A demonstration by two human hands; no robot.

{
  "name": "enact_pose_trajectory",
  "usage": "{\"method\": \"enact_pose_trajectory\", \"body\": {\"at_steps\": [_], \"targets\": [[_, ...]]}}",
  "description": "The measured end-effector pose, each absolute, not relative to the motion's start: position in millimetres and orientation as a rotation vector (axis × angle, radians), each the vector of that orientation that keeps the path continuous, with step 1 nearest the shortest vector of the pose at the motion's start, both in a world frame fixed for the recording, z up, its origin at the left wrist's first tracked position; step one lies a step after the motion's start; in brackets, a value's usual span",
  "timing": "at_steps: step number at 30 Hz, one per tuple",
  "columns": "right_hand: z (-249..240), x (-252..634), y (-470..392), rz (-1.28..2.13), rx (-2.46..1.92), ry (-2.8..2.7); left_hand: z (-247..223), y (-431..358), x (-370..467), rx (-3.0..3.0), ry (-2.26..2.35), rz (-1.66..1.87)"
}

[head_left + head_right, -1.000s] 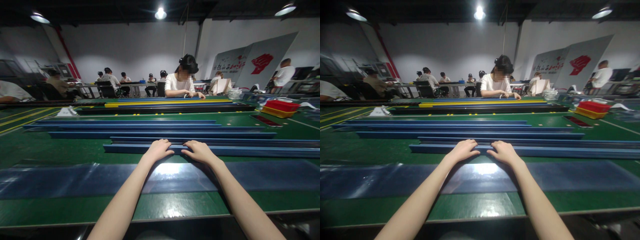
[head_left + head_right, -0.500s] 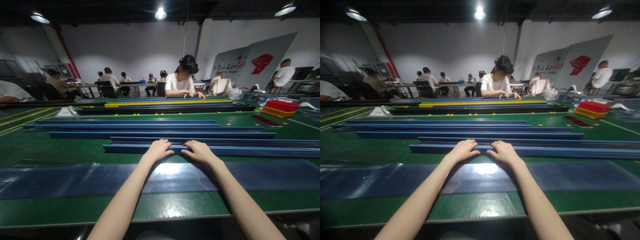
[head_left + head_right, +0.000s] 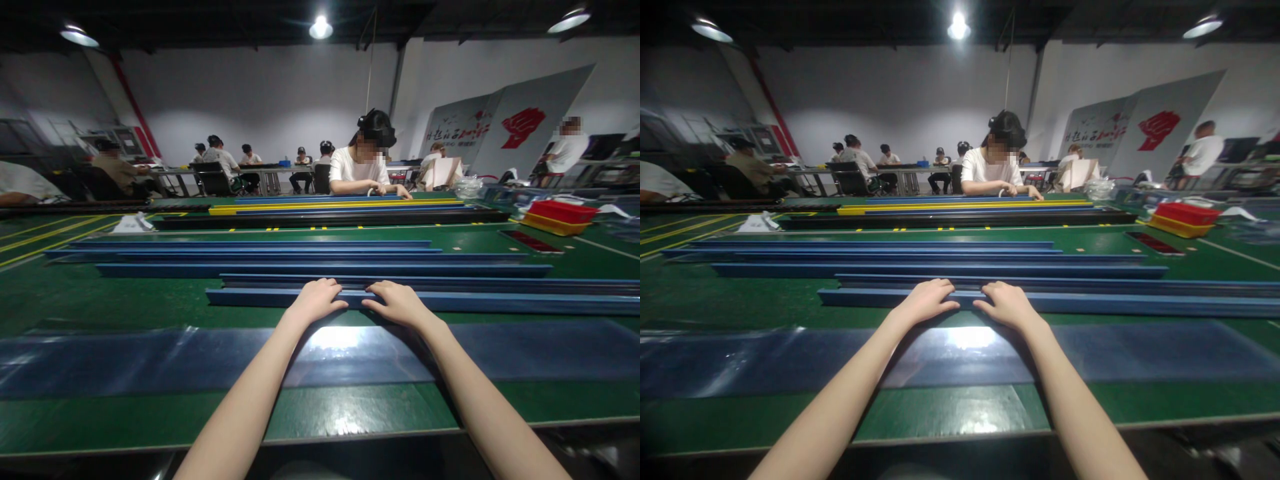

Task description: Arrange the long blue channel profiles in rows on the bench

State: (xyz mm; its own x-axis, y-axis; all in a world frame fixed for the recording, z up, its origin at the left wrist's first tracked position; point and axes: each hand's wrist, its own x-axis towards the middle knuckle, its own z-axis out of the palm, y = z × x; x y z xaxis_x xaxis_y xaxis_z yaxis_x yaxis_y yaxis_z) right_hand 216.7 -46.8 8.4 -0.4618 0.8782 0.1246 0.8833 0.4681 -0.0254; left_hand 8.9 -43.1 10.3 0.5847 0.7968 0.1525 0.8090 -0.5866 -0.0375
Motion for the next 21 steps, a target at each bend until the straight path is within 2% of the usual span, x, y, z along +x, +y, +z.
{"method": "enact_pose_trajectory", "body": {"at_steps": [21], "targets": [[8.3,216.5,-46.8,-0.067,-1.576,-2.589,9.1,-42.9,8.8,-2.684,-1.359,-0.169]]}}
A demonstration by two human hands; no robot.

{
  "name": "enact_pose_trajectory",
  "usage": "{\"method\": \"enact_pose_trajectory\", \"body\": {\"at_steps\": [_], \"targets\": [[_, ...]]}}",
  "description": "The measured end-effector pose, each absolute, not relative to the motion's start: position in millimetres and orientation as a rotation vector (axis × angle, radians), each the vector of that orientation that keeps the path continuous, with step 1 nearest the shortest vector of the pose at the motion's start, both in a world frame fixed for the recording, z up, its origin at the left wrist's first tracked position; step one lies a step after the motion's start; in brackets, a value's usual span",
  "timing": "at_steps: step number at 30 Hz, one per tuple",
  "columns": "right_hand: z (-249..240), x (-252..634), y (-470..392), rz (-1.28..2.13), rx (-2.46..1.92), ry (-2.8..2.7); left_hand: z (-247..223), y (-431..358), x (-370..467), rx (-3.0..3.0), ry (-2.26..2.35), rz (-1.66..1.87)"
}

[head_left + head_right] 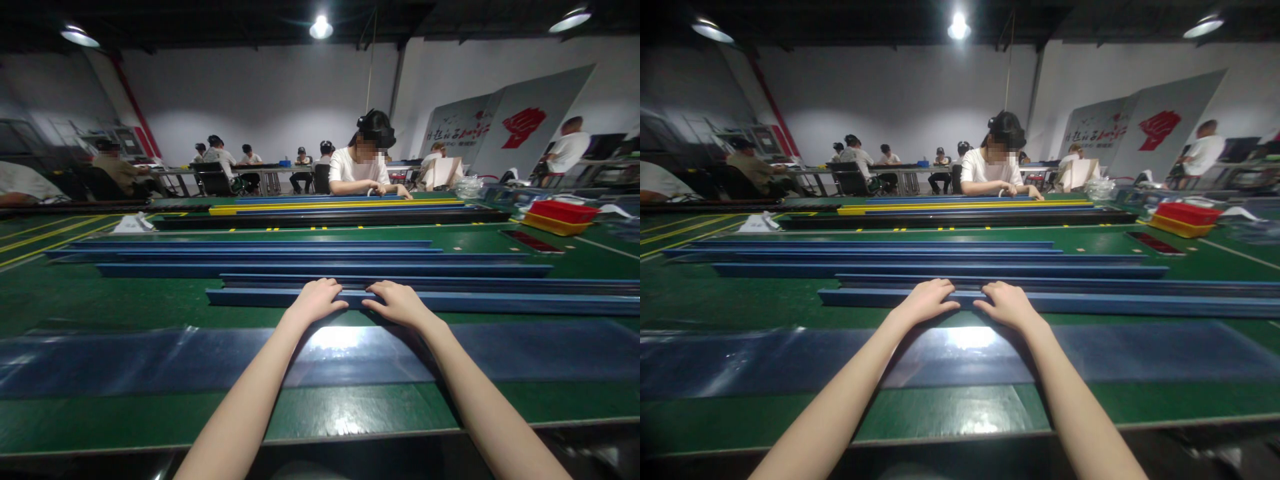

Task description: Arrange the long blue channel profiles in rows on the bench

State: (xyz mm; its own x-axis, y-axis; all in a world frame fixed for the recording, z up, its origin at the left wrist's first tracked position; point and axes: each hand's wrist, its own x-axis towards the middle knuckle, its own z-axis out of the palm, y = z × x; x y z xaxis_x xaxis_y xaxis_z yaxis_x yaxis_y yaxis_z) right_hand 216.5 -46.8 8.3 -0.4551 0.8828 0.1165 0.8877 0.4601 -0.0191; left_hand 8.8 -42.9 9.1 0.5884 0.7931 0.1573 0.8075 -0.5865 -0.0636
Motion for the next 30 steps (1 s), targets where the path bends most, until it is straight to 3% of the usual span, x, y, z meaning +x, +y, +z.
{"method": "enact_pose_trajectory", "body": {"at_steps": [30], "targets": [[9.7,215.5,-49.1,-0.083,-1.554,-2.581,7.8,-43.4,10.1,-2.676,-1.382,-0.205]]}}
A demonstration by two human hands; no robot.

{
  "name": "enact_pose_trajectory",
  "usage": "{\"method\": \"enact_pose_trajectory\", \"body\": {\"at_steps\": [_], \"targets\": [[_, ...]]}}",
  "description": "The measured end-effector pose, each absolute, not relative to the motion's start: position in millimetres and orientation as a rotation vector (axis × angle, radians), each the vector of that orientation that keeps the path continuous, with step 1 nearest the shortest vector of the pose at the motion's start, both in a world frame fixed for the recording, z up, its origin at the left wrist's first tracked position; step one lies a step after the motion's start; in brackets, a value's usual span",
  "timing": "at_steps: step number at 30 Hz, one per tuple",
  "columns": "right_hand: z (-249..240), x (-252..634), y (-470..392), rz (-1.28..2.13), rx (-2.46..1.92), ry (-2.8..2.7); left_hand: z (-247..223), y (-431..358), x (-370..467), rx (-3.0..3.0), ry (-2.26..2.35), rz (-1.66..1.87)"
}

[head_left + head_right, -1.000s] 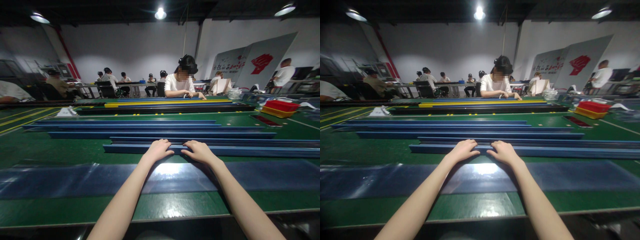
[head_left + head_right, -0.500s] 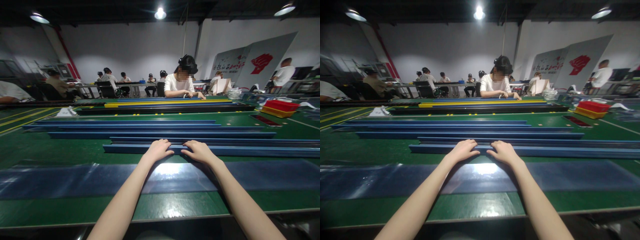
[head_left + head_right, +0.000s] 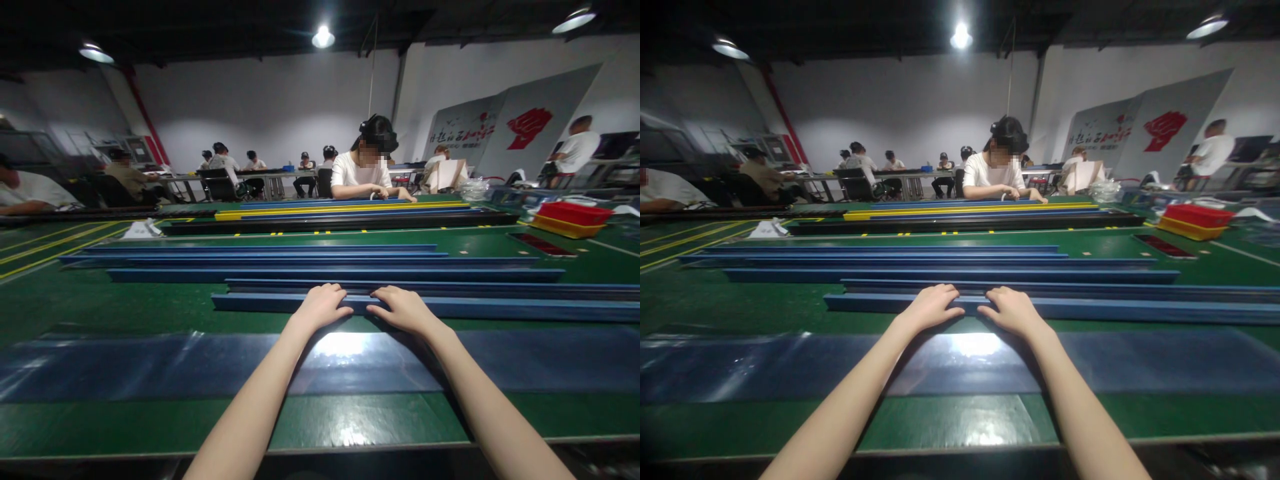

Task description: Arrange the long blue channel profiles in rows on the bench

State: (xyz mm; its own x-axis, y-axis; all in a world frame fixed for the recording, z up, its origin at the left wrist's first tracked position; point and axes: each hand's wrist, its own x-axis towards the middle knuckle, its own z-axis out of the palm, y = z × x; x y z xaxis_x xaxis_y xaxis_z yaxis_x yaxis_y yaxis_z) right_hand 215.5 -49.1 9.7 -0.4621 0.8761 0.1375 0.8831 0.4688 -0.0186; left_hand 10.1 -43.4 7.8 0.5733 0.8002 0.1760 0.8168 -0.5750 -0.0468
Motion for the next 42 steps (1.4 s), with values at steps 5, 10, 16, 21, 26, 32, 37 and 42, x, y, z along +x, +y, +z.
{"method": "enact_pose_trajectory", "body": {"at_steps": [5,10,16,21,26,32,37,42], "targets": [[10.4,215.3,-49.7,-0.082,-1.561,-2.573,13.8,-44.3,11.3,-2.708,-1.419,-0.161],[9.3,215.7,-49.8,-0.088,-1.547,-2.572,21.1,-40.1,10.6,-2.803,-1.447,-0.106],[9.3,216.3,-49.0,-0.051,-1.555,-2.569,28.8,-37.3,1.9,-2.895,-1.438,-0.079],[14.2,211.8,-50.0,-0.001,-1.545,-2.588,27.7,-40.6,-21.8,-2.849,-1.431,-0.152],[20.0,195.9,-50.9,0.046,-1.495,-2.591,17.3,-44.2,-46.9,-2.704,-1.364,-0.244],[24.6,176.6,-50.2,0.055,-1.475,-2.632,6.6,-49.0,-60.0,-2.578,-1.278,-0.290],[28.0,156.5,-47.3,0.082,-1.479,-2.660,11.5,-53.1,-65.0,-2.558,-1.276,-0.312],[29.1,133.1,-41.5,0.063,-1.398,-2.734,18.7,-56.8,-77.0,-2.536,-1.346,-0.350]]}}
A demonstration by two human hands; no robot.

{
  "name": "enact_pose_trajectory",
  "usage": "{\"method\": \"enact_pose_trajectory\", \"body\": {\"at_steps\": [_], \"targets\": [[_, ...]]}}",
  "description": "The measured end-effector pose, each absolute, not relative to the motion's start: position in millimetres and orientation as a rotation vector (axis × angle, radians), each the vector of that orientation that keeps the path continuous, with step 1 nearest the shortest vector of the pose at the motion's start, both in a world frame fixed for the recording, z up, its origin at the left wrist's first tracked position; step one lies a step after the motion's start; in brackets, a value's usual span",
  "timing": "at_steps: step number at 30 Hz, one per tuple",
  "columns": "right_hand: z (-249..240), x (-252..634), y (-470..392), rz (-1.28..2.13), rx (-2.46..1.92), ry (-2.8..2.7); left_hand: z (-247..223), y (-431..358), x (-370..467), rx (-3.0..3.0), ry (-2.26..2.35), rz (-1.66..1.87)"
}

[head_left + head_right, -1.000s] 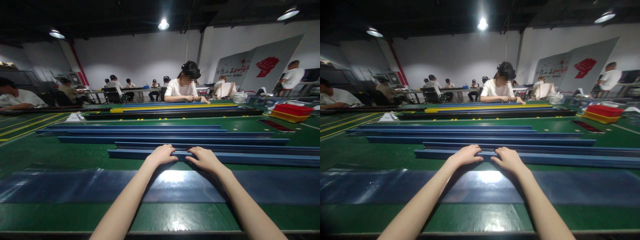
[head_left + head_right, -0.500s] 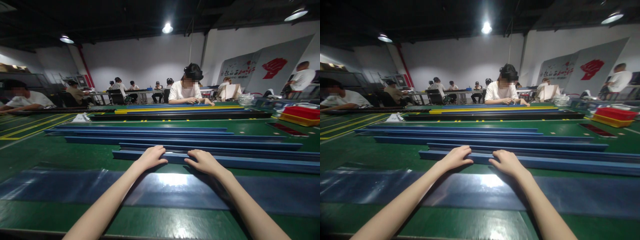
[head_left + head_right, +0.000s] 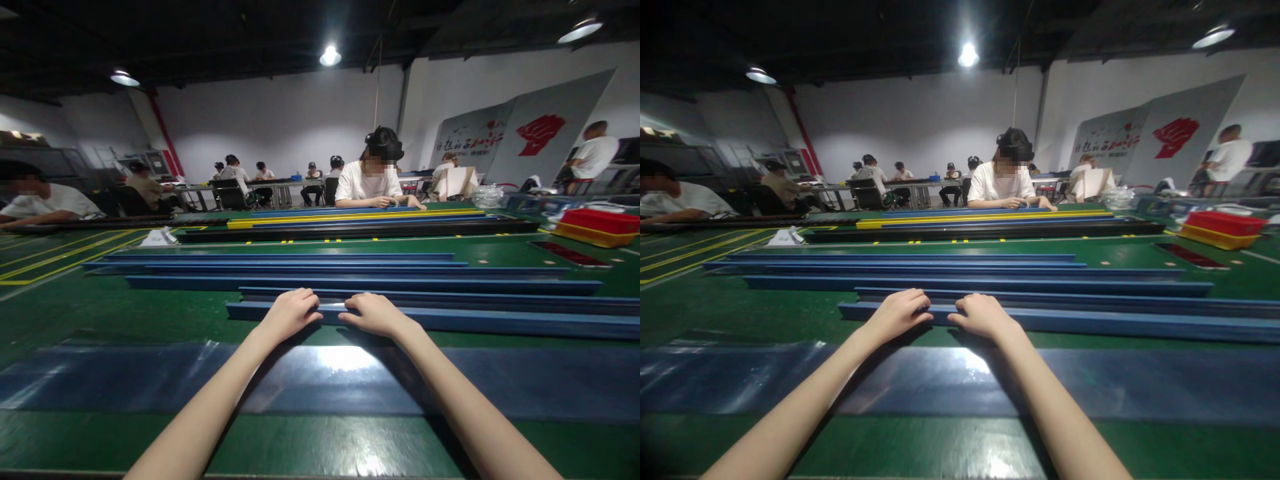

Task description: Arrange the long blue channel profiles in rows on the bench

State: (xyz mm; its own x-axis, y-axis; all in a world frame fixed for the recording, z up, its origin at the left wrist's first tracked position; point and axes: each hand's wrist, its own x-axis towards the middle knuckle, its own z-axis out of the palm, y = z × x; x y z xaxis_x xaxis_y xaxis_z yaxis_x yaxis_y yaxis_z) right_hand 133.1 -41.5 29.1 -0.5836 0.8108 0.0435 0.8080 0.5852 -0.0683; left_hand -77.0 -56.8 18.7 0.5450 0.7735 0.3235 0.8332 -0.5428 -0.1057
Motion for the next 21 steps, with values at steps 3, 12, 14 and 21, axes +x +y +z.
{"method": "enact_pose_trajectory", "body": {"at_steps": [3,12,14,21], "targets": [[25.2,125.2,-40.1,0.029,-1.370,-2.718,18.6,-57.2,-82.5,-2.542,-1.385,-0.382],[17.5,122.9,-43.3,-0.021,-1.398,-2.669,14.3,-57.7,-79.8,-2.535,-1.397,-0.390],[18.4,122.2,-44.4,-0.033,-1.403,-2.671,13.2,-57.9,-79.5,-2.523,-1.399,-0.391],[20.0,124.0,-48.7,-0.080,-1.409,-2.701,10.8,-61.1,-77.8,-2.532,-1.399,-0.424]]}}
